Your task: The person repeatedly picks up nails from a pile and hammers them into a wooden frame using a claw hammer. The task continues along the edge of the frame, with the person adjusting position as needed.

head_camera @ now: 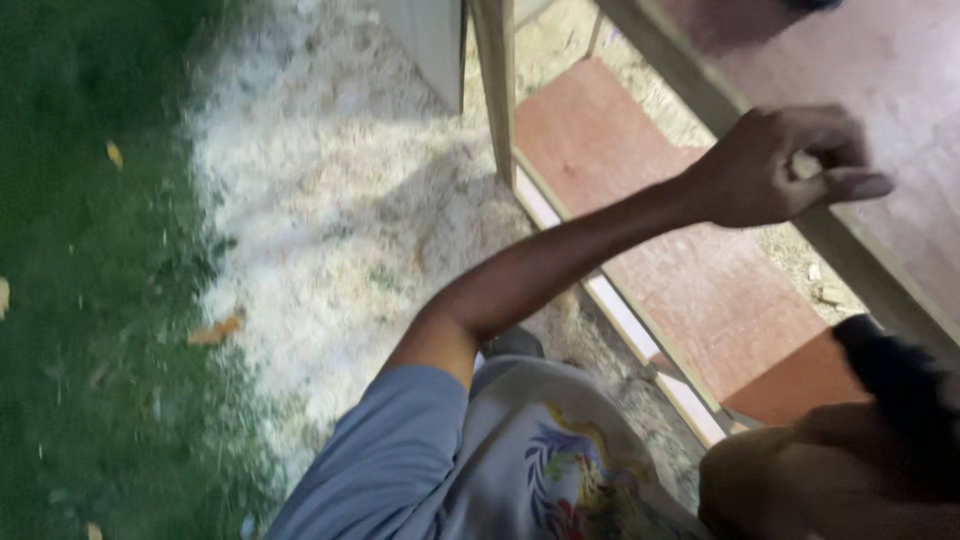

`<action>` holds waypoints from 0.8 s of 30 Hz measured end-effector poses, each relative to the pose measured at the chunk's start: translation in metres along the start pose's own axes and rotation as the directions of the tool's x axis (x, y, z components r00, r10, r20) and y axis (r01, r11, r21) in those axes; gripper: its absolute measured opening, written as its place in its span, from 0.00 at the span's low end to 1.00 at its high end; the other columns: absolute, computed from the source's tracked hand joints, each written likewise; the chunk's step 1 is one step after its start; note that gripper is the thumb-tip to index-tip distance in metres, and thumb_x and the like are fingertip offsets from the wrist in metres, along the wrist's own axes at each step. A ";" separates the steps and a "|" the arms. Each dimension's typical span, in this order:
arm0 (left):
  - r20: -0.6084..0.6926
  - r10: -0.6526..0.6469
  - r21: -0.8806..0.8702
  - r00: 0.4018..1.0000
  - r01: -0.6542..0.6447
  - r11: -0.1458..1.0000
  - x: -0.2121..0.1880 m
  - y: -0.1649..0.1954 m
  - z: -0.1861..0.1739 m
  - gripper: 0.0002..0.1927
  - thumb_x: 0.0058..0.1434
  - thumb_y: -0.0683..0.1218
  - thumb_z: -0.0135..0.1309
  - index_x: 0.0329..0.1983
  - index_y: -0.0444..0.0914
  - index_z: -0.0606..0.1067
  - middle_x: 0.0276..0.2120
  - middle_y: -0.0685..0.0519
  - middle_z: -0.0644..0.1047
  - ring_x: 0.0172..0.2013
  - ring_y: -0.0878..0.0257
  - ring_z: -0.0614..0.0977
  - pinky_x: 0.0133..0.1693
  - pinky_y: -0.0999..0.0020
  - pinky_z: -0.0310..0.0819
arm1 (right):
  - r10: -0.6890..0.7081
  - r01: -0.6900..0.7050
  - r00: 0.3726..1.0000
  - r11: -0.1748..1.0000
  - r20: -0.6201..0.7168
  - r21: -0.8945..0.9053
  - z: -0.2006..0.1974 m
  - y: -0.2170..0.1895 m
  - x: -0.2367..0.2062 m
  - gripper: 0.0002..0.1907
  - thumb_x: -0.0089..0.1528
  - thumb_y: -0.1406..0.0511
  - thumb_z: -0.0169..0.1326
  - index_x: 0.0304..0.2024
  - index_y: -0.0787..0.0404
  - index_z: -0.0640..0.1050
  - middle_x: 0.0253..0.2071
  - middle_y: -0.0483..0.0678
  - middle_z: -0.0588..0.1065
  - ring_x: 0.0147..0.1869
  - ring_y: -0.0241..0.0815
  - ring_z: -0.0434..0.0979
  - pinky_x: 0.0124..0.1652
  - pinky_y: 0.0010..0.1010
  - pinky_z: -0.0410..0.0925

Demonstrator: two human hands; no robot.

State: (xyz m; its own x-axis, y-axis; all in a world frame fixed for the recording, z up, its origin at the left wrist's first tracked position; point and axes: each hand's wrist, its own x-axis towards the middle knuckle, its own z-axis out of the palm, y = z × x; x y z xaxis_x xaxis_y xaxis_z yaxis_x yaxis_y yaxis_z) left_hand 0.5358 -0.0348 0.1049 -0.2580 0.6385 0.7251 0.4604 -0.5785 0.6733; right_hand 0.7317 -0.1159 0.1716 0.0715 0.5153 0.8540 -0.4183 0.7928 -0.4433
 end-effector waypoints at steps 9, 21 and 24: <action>-0.011 -0.099 -0.141 0.995 0.096 0.985 -0.019 -0.006 -0.086 0.06 0.67 0.47 0.61 0.40 0.38 0.80 0.35 0.57 0.81 0.38 0.68 0.84 0.40 0.70 0.83 | 0.066 -0.057 0.996 0.991 0.065 -0.123 0.079 0.063 -0.052 0.13 0.79 0.65 0.52 0.58 0.57 0.61 0.43 0.56 0.74 0.40 0.46 0.75 0.45 0.36 0.73; -0.208 -0.378 0.355 0.902 0.430 0.830 0.049 -0.044 -0.113 0.13 0.60 0.47 0.61 0.45 0.36 0.79 0.30 0.50 0.80 0.32 0.59 0.83 0.36 0.59 0.80 | 0.653 -0.639 0.750 0.678 0.103 0.363 0.060 0.040 -0.040 0.08 0.76 0.73 0.53 0.45 0.63 0.66 0.20 0.46 0.65 0.18 0.38 0.64 0.20 0.32 0.64; -0.111 -0.298 0.480 0.948 0.314 0.819 0.065 -0.048 -0.105 0.16 0.58 0.47 0.63 0.46 0.34 0.78 0.32 0.46 0.79 0.35 0.55 0.81 0.37 0.54 0.79 | 0.729 -0.742 0.670 0.661 0.137 0.115 0.036 0.037 -0.051 0.17 0.72 0.68 0.53 0.61 0.65 0.66 0.21 0.41 0.68 0.21 0.32 0.66 0.23 0.26 0.62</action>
State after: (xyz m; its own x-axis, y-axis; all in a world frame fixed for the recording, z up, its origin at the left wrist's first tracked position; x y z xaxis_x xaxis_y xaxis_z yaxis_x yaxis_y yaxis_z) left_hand 0.4076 -0.0190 0.1354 -0.4759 0.7219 0.5024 0.7036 -0.0302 0.7099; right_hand 0.6802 -0.1241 0.1214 -0.3812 0.8789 0.2867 -0.4333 0.1041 -0.8952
